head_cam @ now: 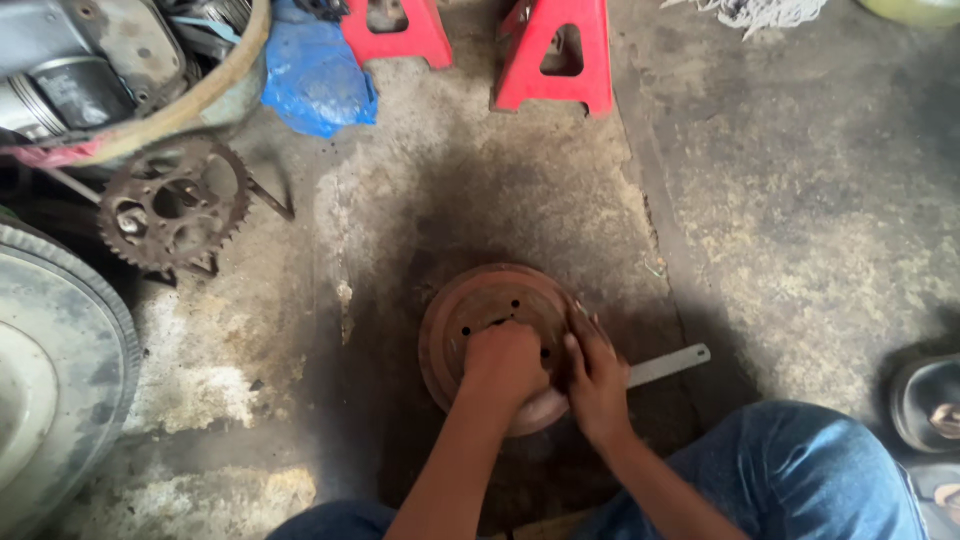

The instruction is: The person scrubs a circular metal part with a green abrasive pad while sitting on the floor. They rotate the part to clean different sections, including the edges and the central hub area.

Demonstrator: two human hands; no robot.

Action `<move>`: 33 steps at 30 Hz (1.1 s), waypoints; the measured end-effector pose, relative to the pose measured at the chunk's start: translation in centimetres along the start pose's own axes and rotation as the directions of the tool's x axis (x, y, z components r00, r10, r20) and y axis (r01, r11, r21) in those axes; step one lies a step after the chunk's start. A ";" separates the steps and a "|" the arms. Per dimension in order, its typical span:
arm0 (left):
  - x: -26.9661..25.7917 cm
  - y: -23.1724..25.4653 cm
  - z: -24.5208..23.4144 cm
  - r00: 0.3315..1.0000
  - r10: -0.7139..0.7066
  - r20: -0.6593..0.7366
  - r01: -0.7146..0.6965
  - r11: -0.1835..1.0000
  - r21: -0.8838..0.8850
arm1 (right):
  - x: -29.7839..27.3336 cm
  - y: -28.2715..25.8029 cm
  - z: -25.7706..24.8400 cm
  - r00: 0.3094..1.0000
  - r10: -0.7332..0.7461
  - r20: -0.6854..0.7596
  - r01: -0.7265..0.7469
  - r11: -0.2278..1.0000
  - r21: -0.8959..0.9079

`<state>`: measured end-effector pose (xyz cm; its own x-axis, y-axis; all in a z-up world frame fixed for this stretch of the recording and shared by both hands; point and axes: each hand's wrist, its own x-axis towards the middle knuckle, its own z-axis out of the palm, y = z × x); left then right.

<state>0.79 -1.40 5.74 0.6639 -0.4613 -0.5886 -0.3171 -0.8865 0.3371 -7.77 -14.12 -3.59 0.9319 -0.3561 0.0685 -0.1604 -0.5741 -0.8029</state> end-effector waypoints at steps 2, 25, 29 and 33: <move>0.0 -0.2 0.2 0.999 0.014 -0.039 -0.014 1.000 0.002 | 0.9 -0.7 -0.1 0.997 -0.074 0.004 0.074 0.989 -0.126; 0.3 -0.3 -0.7 0.997 -0.022 0.068 0.020 0.999 0.033 | 4.0 -1.1 -1.5 0.984 -0.090 0.153 0.119 0.974 -0.192; 0.2 -0.5 0.1 1.000 0.029 -0.011 -0.029 0.997 0.067 | -1.3 -0.2 -3.8 0.983 -0.094 0.157 0.131 0.960 -0.247; 0.1 -1.1 1.5 0.999 0.030 0.020 -0.031 0.998 0.058 | -1.6 0.0 -3.7 0.972 -0.060 0.226 0.117 0.962 -0.246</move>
<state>0.20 -0.53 4.15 0.6400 -0.4885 -0.5931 -0.3762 -0.8722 0.3125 -10.47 -16.31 -1.51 0.9892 -0.1450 -0.0193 -0.1257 -0.7755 -0.6187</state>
